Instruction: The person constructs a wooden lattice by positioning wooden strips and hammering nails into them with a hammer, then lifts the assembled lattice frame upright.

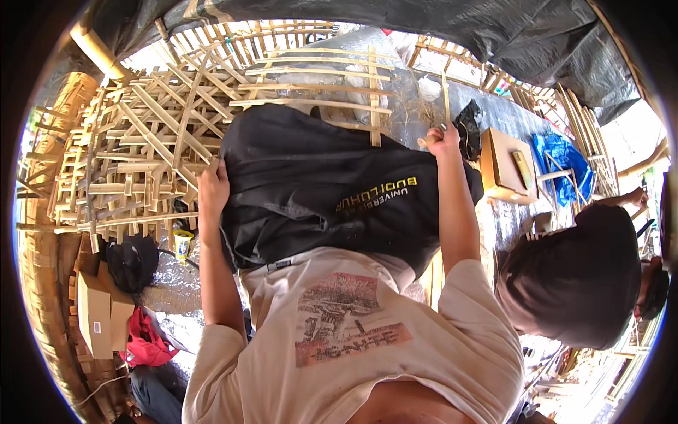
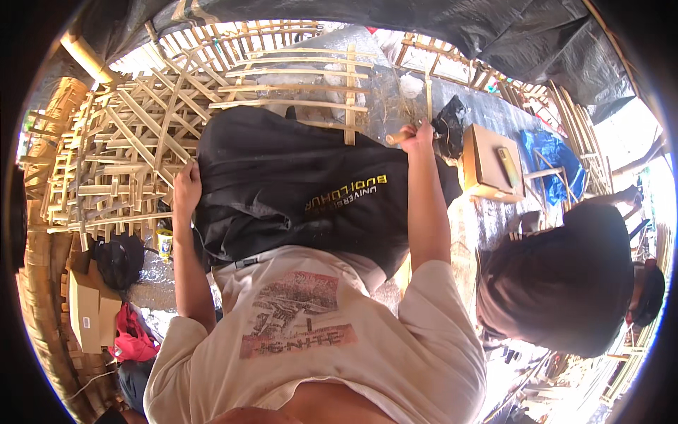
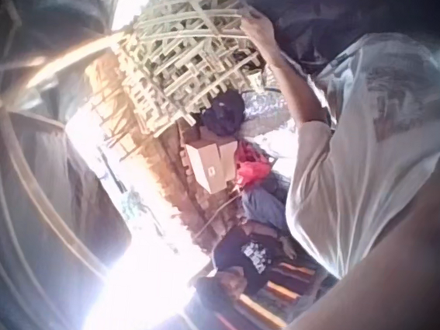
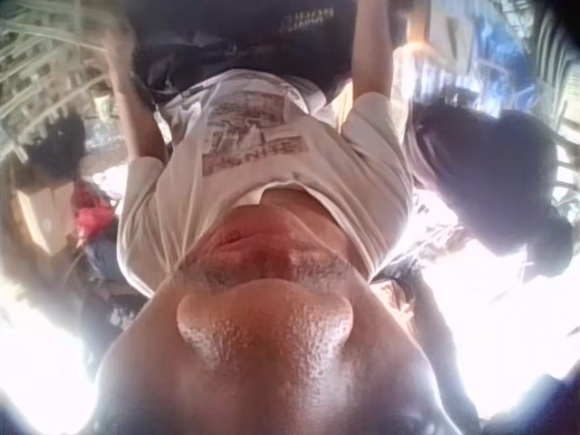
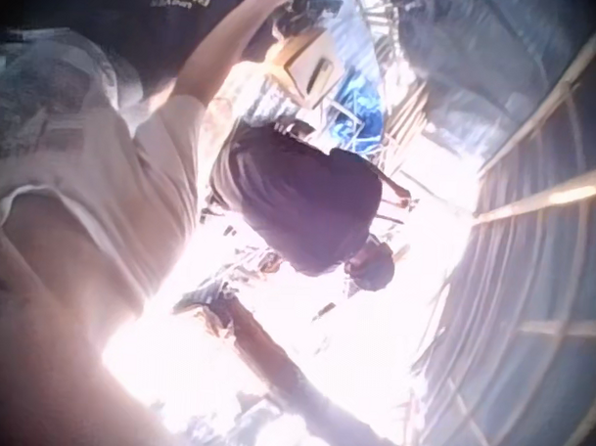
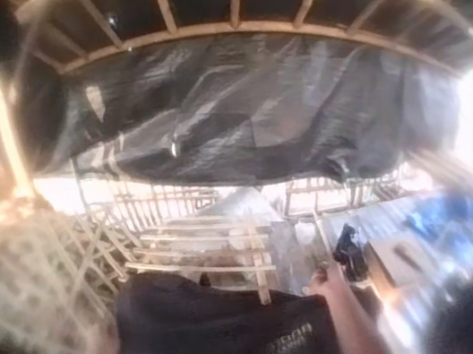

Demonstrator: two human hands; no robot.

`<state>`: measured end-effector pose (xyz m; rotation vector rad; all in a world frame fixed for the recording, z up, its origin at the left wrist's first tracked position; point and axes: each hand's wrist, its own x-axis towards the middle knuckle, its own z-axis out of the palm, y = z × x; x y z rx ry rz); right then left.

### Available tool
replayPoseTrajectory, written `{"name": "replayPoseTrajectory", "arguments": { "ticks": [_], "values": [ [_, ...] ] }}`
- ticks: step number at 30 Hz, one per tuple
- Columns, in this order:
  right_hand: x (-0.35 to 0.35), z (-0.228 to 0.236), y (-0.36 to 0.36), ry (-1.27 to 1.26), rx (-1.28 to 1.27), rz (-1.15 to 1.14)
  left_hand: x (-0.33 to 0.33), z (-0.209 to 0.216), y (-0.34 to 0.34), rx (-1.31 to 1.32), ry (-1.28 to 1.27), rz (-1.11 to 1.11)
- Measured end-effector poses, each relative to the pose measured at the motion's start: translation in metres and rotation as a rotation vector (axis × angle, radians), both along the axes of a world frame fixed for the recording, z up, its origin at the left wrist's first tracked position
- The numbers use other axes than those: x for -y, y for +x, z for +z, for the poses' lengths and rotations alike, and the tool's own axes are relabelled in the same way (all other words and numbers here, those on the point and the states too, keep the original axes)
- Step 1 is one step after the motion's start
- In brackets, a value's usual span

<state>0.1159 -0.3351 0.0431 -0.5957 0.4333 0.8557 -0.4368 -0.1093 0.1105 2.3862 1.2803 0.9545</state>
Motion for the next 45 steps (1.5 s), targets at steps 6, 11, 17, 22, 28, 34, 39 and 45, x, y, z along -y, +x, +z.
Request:
{"name": "replayPoseTrajectory", "arguments": {
  "ticks": [6, 11, 17, 22, 28, 34, 39, 45],
  "values": [
    [0.015, 0.053, -0.035, 0.003, 0.078, -0.090, 0.003, 0.032, -0.019, 0.071, -0.235, -0.084],
    [0.034, 0.093, -0.060, 0.114, 0.074, -0.038, -0.018, 0.011, -0.018, 0.187, -0.357, -0.183],
    [0.035, 0.070, -0.052, 0.223, 0.048, -0.071, -0.049, -0.005, 0.004, -0.194, -0.353, -0.089],
    [0.030, 0.048, -0.042, 0.203, -0.075, -0.095, -0.059, 0.016, 0.040, -0.192, -0.161, -0.005],
    [0.030, 0.040, -0.036, 0.128, 0.023, -0.141, -0.108, 0.036, 0.123, -0.243, -0.170, -0.037],
    [0.027, 0.040, -0.038, 0.237, -0.125, -0.071, -0.202, -0.016, 0.216, -0.443, -0.146, -0.280],
    [0.035, 0.024, -0.028, 0.263, -0.161, -0.100, -0.225, -0.038, 0.273, -0.711, -0.156, -0.038],
    [0.045, 0.014, -0.023, 0.197, -0.098, -0.142, -0.249, -0.043, 0.288, -0.708, -0.265, 0.209]
  ]
}}
